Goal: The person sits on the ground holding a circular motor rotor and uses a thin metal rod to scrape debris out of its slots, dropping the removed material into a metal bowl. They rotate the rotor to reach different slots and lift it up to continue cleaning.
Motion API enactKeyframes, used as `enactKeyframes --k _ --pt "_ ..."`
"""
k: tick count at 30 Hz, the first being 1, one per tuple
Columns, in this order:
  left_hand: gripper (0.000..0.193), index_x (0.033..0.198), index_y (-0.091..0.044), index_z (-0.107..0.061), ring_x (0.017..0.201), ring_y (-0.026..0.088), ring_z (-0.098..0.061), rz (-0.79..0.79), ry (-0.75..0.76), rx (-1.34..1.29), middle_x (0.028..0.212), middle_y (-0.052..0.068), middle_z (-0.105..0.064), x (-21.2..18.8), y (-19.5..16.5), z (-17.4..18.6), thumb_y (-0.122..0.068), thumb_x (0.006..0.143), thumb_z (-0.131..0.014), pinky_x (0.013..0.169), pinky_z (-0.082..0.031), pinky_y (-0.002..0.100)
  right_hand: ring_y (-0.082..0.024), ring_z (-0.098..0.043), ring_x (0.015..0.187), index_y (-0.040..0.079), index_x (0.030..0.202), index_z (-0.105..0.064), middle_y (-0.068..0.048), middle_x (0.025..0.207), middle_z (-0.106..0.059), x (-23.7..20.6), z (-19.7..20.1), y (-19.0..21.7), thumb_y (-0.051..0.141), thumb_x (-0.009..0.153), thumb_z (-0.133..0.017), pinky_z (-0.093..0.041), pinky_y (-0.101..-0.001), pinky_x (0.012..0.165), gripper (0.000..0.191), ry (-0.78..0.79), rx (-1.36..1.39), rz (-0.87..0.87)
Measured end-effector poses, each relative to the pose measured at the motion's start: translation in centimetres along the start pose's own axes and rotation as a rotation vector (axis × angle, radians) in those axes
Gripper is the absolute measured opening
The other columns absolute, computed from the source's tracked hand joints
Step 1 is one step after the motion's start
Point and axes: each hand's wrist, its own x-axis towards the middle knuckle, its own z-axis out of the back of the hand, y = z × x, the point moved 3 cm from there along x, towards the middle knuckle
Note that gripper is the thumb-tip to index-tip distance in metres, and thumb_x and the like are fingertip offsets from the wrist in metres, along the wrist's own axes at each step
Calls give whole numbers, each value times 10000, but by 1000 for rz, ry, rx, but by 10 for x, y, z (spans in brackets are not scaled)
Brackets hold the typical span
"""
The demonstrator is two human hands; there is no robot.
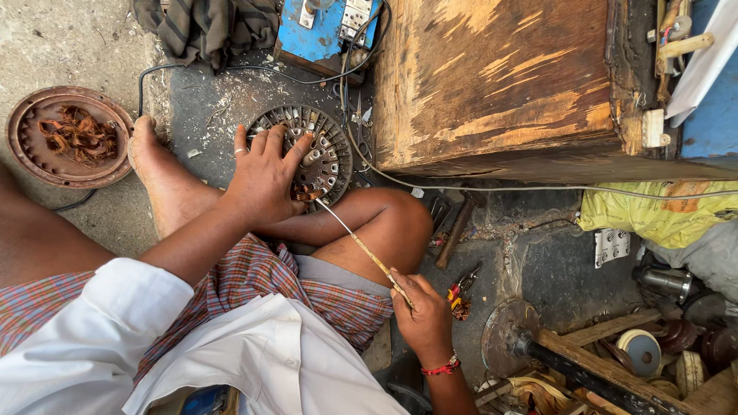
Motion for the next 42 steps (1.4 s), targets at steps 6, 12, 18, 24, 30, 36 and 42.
enactKeyframes --k 6,12,18,24,30,36,42 --pt "1225 1552 -182 -369 1359 470 -405 58 -2 9 1469 299 -399 -1 -5 1 -502 509 -928 1134 -160 731 -231 -770 842 97 1190 -750 -102 1003 -760 -1 -4 -3 81 865 -744 -598 -310 706 325 -13 -8 7" --pt "1232 1544 -173 -384 1359 465 -403 52 -24 12 1468 298 -399 -2 -7 4 -500 491 -934 1134 -164 732 -239 -762 849 97 1188 -750 -104 1004 -759 -1 -4 -2 79 868 -739 -593 -321 707 321 -20 -52 28" --pt "1236 1536 -172 -393 1357 469 -397 67 -11 10 1464 292 -392 -1 -8 4 -497 478 -942 1126 -170 734 -241 -762 827 97 1189 -752 -99 978 -750 -6 -17 -8 83 882 -722 -593 -326 697 309 -23 -62 3" --pt "1229 1531 -166 -402 1366 469 -390 89 -23 -7 1470 283 -384 -1 -11 7 -485 476 -947 1122 -193 723 -251 -758 852 71 1241 -724 -112 998 -736 -29 -62 -14 88 901 -704 -599 -338 731 341 -90 33 -61" --pt "1221 1526 -143 -419 1357 478 -389 113 -37 -11 1464 283 -384 -1 -13 7 -472 474 -947 1118 -204 708 -297 -743 917 20 1243 -710 -143 1032 -727 -41 -94 -10 72 909 -689 -591 -374 779 340 -196 72 -17" --pt "1218 1517 -119 -427 1367 469 -385 124 -18 0 1476 276 -377 -2 -12 -1 -475 475 -948 1125 -201 700 -292 -742 913 25 1219 -716 -146 1037 -730 -40 -93 -10 77 918 -695 -586 -364 769 306 -191 69 -91" --pt "1223 1520 -104 -430 1380 466 -368 140 -23 -2 1483 274 -365 -3 -7 -13 -479 479 -952 1141 -194 692 -251 -746 879 1 1251 -686 -146 996 -717 -41 -104 -10 68 915 -695 -588 -341 769 342 -100 257 -181"
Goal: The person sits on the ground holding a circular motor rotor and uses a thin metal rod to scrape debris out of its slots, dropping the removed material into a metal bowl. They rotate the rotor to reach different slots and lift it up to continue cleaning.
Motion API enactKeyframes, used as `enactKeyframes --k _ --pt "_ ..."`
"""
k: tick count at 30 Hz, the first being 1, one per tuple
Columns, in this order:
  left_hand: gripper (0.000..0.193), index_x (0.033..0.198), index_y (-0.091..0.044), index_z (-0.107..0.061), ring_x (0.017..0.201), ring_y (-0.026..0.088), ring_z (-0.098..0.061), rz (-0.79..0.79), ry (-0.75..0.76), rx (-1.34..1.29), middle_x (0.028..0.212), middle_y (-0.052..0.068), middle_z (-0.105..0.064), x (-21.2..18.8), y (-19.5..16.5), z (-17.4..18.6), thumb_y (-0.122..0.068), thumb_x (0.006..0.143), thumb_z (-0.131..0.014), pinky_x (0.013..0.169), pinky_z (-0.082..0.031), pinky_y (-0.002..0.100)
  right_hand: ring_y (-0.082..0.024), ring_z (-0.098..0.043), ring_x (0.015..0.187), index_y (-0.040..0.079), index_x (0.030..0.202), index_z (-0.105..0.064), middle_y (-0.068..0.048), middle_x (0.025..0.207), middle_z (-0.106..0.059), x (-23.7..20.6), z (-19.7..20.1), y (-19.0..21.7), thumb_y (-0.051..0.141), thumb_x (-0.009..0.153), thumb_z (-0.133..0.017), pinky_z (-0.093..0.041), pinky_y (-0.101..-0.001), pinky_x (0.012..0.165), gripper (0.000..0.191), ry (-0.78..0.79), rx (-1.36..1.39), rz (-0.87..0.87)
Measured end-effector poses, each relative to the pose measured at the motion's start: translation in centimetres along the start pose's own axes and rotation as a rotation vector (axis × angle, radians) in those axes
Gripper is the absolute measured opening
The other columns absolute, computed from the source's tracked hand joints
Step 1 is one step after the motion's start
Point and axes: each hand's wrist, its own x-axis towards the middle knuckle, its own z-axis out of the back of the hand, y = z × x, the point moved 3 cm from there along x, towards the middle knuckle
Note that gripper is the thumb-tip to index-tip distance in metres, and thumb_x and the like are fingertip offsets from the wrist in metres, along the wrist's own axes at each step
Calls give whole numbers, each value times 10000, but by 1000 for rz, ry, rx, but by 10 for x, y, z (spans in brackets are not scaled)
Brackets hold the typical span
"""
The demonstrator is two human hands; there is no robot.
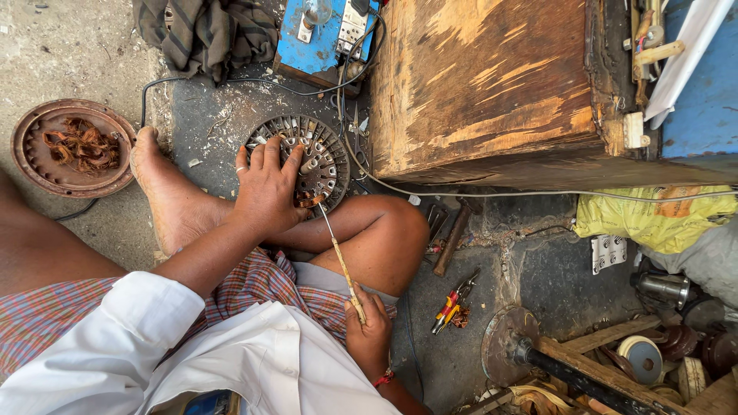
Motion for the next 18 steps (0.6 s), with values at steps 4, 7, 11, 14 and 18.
enactKeyframes --k 4,7,11,14,18 --pt "1173 1512 -103 -439 1382 465 -357 -15 -23 8 1488 289 -358 0 0 -2 -485 528 -948 1136 -186 704 -253 -745 923 -11 1259 -672 -150 1035 -717 5 -4 8 67 924 -685 -589 -338 793 344 -28 -31 56" --pt "1218 1524 -110 -414 1401 463 -333 14 55 13 1494 277 -345 1 0 0 -488 500 -956 1148 -167 688 -259 -750 908 2 1252 -683 -146 1025 -721 14 -3 19 70 923 -683 -592 -344 773 336 -30 -73 83" --pt "1208 1522 -118 -411 1412 464 -318 17 68 13 1507 282 -329 2 -3 6 -494 509 -952 1155 -155 690 -288 -744 860 37 1252 -698 -146 989 -717 25 17 35 69 914 -679 -593 -366 733 339 -14 -156 107" --pt "1208 1530 -113 -404 1409 468 -318 9 45 4 1513 300 -318 1 -5 10 -486 517 -948 1145 -156 700 -312 -734 854 59 1230 -708 -146 981 -712 36 34 47 65 900 -683 -585 -387 731 332 1 -232 146" --pt "1191 1530 -106 -405 1413 457 -336 -1 11 4 1522 302 -322 -2 -2 5 -475 531 -938 1144 -174 704 -348 -719 861 88 1193 -728 -138 973 -714 58 59 67 79 887 -700 -566 -412 711 307 59 -354 181"
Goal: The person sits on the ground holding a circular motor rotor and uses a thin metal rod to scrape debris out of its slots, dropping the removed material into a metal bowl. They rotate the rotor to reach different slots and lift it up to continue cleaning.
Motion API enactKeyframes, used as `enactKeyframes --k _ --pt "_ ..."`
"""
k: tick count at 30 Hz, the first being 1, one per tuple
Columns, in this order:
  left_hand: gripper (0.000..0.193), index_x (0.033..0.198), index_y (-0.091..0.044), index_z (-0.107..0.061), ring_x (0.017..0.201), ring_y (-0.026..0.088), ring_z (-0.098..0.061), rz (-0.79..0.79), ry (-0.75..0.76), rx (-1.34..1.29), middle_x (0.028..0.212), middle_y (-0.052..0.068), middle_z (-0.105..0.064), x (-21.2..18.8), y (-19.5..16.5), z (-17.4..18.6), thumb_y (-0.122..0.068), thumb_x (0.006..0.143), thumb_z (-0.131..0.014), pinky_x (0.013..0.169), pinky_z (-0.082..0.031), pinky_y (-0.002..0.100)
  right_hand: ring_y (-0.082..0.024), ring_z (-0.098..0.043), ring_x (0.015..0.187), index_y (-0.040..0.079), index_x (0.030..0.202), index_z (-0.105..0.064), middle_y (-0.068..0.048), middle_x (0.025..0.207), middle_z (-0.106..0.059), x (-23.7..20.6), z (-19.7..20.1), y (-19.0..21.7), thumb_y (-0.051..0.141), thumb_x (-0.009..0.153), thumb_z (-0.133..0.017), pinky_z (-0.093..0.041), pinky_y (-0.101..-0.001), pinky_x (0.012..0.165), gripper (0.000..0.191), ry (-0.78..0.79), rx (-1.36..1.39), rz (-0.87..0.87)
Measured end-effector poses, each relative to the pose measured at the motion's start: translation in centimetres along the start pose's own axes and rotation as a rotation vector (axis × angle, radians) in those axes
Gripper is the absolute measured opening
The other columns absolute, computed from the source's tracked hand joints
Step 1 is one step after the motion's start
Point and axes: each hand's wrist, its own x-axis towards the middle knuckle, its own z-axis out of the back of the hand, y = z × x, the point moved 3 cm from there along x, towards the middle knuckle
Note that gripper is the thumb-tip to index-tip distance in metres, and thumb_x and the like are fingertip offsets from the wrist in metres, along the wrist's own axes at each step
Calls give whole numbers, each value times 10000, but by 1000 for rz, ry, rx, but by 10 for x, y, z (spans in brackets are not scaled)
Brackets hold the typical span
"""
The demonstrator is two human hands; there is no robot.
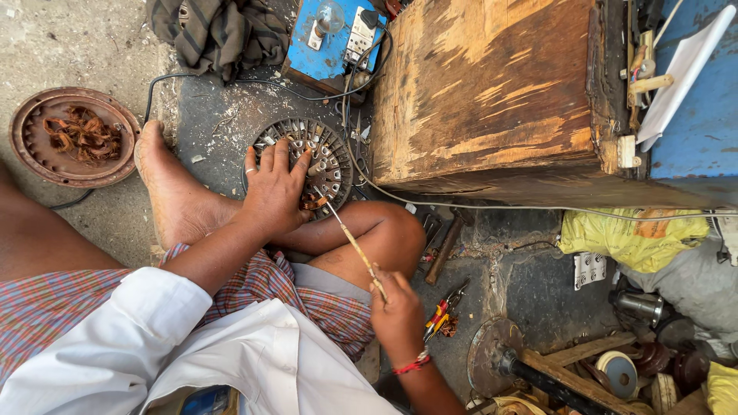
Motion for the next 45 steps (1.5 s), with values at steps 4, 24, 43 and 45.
enactKeyframes --k 4,24,43,45 --pt "1186 1532 -117 -405 1411 451 -342 -6 6 24 1518 298 -327 1 2 -6 -466 533 -939 1137 -187 704 -353 -709 831 98 1191 -718 -125 970 -711 24 36 17 93 884 -690 -565 -421 686 308 80 -44 125" --pt "1043 1386 -23 -505 1447 491 -288 57 -216 -166 1561 346 -272 -20 5 -10 -515 560 -912 1116 -160 745 -338 -675 652 113 1125 -745 -110 815 -662 104 104 85 114 876 -635 -525 -458 563 273 223 -438 528" --pt "184 893 -32 -658 1202 369 -575 66 -487 -224 1343 171 -618 -24 -33 -26 -156 795 -753 1150 -300 653 -275 -712 714 152 1221 -740 -85 907 -713 59 70 -6 164 902 -705 -538 -377 609 321 62 -19 69" --pt "164 883 -35 -651 1202 376 -579 59 -501 -274 1337 175 -623 -24 -35 -20 -136 807 -756 1136 -304 663 -288 -719 742 136 1216 -735 -102 911 -713 61 40 -12 150 898 -711 -552 -386 644 319 85 48 51"
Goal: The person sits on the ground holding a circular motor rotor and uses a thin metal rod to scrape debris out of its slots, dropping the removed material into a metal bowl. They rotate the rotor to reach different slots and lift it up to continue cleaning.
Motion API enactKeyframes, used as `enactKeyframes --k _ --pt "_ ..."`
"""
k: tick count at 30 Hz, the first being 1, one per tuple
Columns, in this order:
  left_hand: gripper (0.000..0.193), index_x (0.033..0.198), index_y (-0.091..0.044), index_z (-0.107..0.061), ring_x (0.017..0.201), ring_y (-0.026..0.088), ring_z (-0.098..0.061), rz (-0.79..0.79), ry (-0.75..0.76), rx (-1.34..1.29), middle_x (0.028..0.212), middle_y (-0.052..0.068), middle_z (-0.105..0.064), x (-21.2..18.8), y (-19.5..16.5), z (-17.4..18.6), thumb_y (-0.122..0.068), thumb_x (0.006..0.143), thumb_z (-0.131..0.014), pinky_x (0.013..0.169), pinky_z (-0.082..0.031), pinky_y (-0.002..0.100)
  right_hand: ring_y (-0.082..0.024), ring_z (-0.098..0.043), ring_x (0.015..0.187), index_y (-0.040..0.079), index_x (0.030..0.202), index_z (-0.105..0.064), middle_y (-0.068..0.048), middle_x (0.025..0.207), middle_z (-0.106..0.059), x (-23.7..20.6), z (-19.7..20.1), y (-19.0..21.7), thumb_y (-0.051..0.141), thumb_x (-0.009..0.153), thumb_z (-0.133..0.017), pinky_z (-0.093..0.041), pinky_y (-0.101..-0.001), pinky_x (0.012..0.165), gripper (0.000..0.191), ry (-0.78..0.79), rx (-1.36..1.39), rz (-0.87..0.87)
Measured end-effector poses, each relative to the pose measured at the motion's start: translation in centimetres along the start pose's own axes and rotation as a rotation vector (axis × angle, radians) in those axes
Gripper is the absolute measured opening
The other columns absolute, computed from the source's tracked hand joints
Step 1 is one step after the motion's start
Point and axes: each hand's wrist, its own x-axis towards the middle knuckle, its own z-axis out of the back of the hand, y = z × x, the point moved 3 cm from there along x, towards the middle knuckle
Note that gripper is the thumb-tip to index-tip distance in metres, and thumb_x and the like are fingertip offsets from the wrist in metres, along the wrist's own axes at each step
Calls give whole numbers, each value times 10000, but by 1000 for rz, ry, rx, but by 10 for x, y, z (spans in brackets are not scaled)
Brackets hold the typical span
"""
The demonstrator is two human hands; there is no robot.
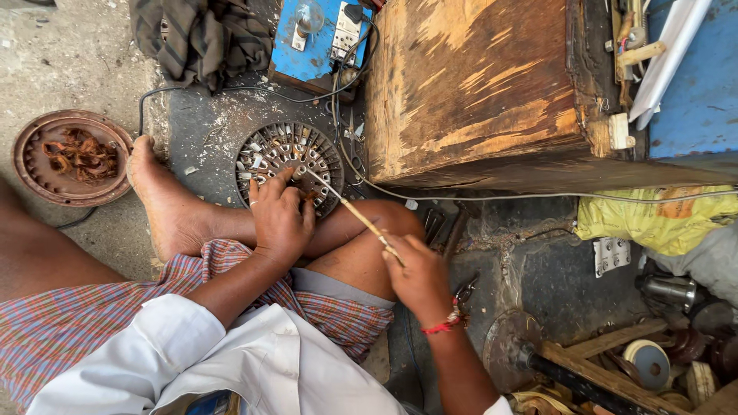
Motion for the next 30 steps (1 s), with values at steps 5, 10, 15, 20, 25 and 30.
enactKeyframes --k 5,10,15,20,25,30 --pt "142 855 -30 -628 1170 376 -622 24 -17 -93 1361 180 -642 3 -3 9 -100 837 -750 1144 -308 677 -334 -735 915 72 1182 -723 -134 1039 -746 -7 -35 -19 103 905 -698 -583 -390 750 280 -34 64 63" --pt "133 858 -34 -631 1179 380 -655 54 -45 -206 1378 171 -658 1 0 12 -86 847 -754 1166 -297 670 -319 -753 952 61 1154 -727 -148 1069 -759 -12 -52 -32 109 893 -712 -596 -373 781 267 -49 118 -17" --pt "107 868 -38 -651 1187 355 -677 95 -77 -316 1381 164 -666 -3 5 14 -81 870 -749 1221 -306 617 -314 -755 975 61 1158 -725 -152 1085 -759 -16 -58 -33 105 888 -717 -600 -366 797 275 -68 126 -41" --pt "106 880 -36 -655 1215 349 -665 81 -77 -334 1379 171 -662 -4 6 15 -84 874 -749 1229 -306 616 -308 -759 984 64 1168 -723 -151 1090 -759 -18 -58 -30 107 892 -716 -604 -366 805 279 -82 153 -62" --pt "145 912 -41 -701 1245 352 -612 23 29 -211 1389 168 -634 0 4 16 -143 852 -784 1162 -304 638 -308 -755 984 61 1169 -721 -147 1101 -759 -18 -57 -24 105 892 -712 -600 -368 806 281 -86 129 -41" --pt "245 973 -67 -747 1299 355 -528 27 174 -97 1455 164 -556 5 4 15 -228 803 -821 1150 -287 635 -318 -752 963 53 1184 -723 -159 1075 -762 -21 -55 -19 101 887 -719 -593 -377 797 302 -108 94 -30"
